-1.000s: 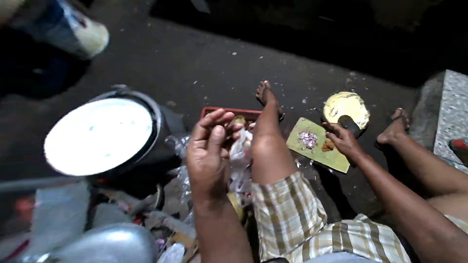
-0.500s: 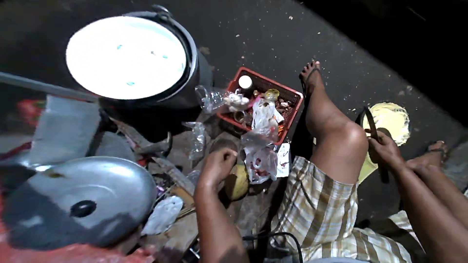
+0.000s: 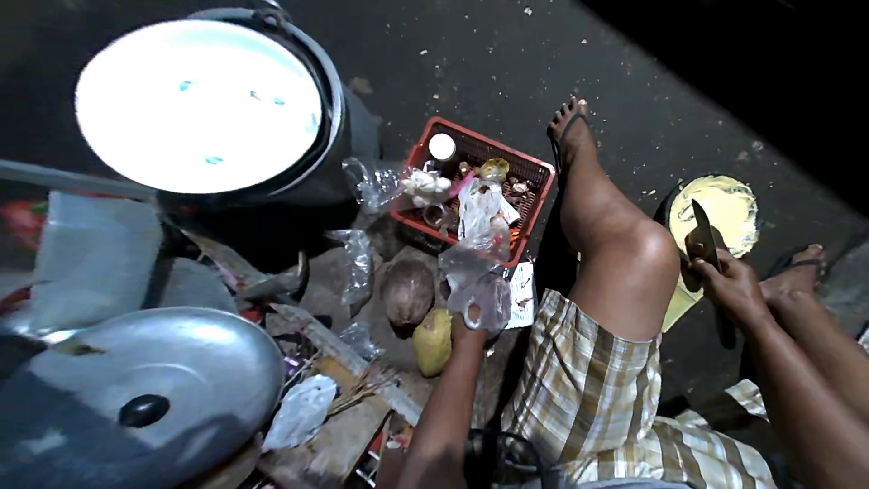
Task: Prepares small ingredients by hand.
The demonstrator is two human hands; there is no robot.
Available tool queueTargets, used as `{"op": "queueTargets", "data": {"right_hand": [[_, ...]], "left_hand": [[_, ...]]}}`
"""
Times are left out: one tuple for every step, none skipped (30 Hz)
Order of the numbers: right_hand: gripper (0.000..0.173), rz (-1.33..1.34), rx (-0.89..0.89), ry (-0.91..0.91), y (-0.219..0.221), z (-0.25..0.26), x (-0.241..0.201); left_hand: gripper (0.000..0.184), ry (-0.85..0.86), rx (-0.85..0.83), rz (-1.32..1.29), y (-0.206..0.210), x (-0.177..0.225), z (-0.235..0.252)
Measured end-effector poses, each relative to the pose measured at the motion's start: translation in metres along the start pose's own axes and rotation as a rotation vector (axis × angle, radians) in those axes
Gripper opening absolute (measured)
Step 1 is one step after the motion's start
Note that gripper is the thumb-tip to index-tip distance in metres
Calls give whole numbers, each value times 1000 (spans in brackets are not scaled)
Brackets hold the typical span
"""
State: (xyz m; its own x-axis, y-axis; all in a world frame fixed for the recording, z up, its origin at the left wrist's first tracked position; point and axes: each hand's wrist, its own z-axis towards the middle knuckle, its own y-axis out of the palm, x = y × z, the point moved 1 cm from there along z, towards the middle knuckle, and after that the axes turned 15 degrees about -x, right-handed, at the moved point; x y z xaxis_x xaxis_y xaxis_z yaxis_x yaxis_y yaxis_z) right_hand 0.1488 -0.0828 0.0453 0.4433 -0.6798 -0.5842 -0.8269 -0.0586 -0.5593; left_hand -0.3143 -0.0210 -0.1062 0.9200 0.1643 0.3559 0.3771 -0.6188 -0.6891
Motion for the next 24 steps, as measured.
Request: {"op": "queueTargets", "data": {"right_hand": [[30,7,16,-8,-1,-3,2],[31,13,25,-15,-1,-7,5],[31,16,29,-13,-1,-10,7],[31,14,34,-11,-1,-13,8],[31,16,40,-6,-3,-16,9],[31,18,46,-2,-4,-19,10],[31,22,50,4,-6,-21,12],[32,33,56,9,-8,-23,16],[33,40,64,8,-11,-24,19],[34,45,68,0,-14,-25,22],[35,54,70,-9,-17,-27,23],[35,65,68,-17,-19,-29,24],[36,74,69,-28,-22,-30,24],[36,82,74,-38,-24,-31,24],[36,96,84,-52,-25,-33,22],[35,113,90,-60,-27,-35,19],[35,126,95,-68,-29,-38,15],[36,137,94,-80,-32,-41,9],[38,155,84,-100,-35,-45,1],[40,186,73,-143,-37,-51,-9],[42,232,68,-201,-40,-56,-19],[42,264,56,-256,-42,-63,-31],[43,282,42,-310,-45,-72,-46],[44,285,20,-368,-48,-81,-60]], "left_hand": [[53,-109,-251,-84,-25,16,-5],[48,-113,-278,-173,-30,23,-4],[41,-27,-199,-210,-24,25,4],[35,99,-99,-239,-18,28,17],[35,186,-99,-267,-21,35,24],[34,238,-122,-288,-24,37,29],[35,256,-145,-238,-25,35,32],[36,265,-172,-189,-25,29,31],[39,220,-255,-108,-33,28,23],[48,98,-409,-74,-50,28,8],[56,4,-487,-105,-62,20,-7],[56,-42,-514,-171,-75,14,-19],[50,-30,-520,-256,-87,9,-28],[40,33,-488,-390,-98,5,-35],[35,118,-443,-572,-109,5,-43],[33,208,-372,-760,-120,8,-51],[30,304,-289,-934,-130,15,-59],[25,391,-213,-1099,-139,24,-67],[20,466,-157,-1236,-149,35,-74],[18,541,-124,-1349,-157,47,-80],[17,616,-110,-1444,-164,59,-86],[17,680,-116,-1515,-169,71,-91],[18,746,-142,-1573,-173,84,-95],[19,810,-173,-1627,-175,97,-98]]}}
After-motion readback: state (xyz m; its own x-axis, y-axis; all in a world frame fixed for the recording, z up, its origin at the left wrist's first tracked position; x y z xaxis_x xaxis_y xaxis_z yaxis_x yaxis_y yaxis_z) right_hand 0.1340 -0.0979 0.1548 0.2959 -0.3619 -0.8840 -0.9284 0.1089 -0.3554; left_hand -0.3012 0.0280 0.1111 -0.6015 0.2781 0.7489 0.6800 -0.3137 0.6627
